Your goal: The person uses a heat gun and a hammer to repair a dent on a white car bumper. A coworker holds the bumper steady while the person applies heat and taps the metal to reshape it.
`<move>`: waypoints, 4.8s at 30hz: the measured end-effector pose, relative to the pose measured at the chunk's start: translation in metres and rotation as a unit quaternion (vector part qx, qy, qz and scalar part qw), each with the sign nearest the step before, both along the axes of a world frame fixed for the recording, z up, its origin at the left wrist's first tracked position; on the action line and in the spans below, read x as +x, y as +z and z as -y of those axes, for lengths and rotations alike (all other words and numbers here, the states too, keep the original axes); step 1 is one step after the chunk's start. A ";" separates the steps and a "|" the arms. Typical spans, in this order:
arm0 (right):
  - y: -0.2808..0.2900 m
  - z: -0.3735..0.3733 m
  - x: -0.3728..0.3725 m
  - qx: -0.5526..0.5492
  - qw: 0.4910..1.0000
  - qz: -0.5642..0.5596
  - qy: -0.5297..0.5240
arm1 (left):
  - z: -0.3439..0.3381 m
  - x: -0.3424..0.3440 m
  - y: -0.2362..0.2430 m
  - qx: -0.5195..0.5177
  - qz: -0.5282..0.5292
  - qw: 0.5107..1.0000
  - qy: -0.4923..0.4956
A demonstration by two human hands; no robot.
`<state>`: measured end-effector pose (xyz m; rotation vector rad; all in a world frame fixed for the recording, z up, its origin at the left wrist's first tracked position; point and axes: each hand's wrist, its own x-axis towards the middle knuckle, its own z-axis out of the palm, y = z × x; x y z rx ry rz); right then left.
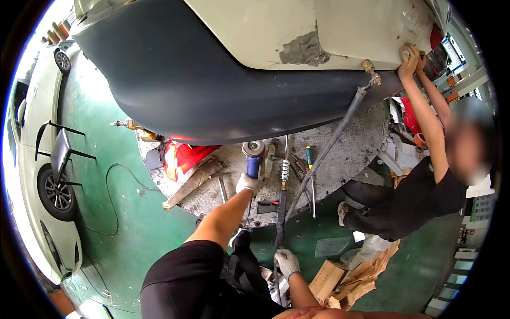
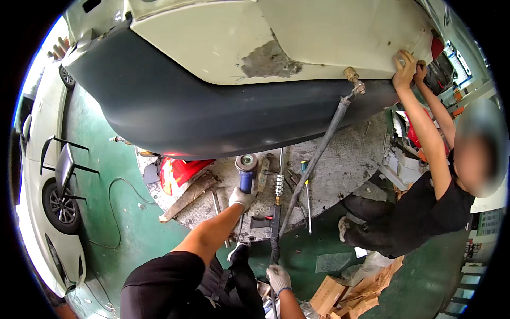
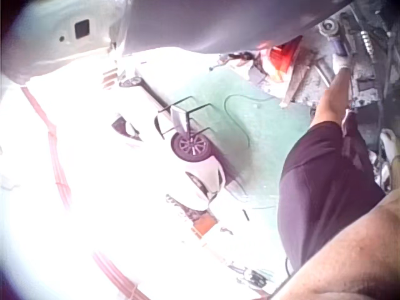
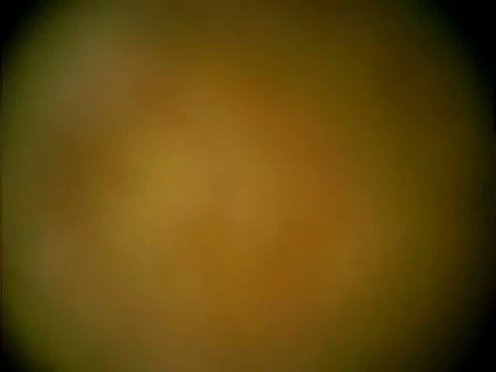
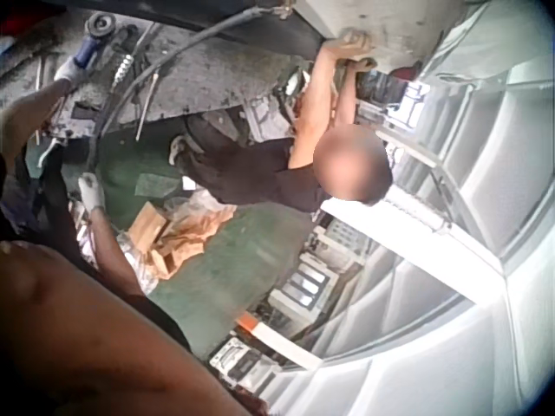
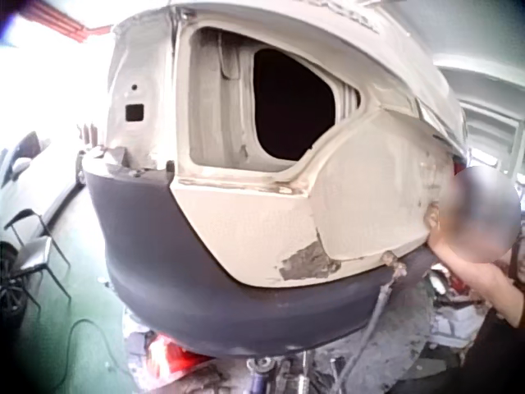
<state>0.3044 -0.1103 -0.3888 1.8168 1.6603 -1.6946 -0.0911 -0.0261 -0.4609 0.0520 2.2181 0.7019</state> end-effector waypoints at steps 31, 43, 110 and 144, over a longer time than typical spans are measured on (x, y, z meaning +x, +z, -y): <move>0.141 -0.053 -0.174 -0.165 0.950 -0.242 -0.113 | 0.149 0.111 0.276 0.134 0.344 0.929 0.008; 0.038 0.042 0.051 -0.196 0.949 0.009 -0.247 | 0.023 -0.053 0.017 -0.081 -0.049 0.995 -0.019; 0.314 0.012 -0.022 -0.145 0.734 -0.619 -0.240 | -0.021 0.025 0.431 0.627 0.585 0.513 -0.027; 0.313 0.037 -0.023 -0.039 0.831 -0.526 -0.178 | -0.010 0.019 0.449 0.605 0.488 0.621 0.103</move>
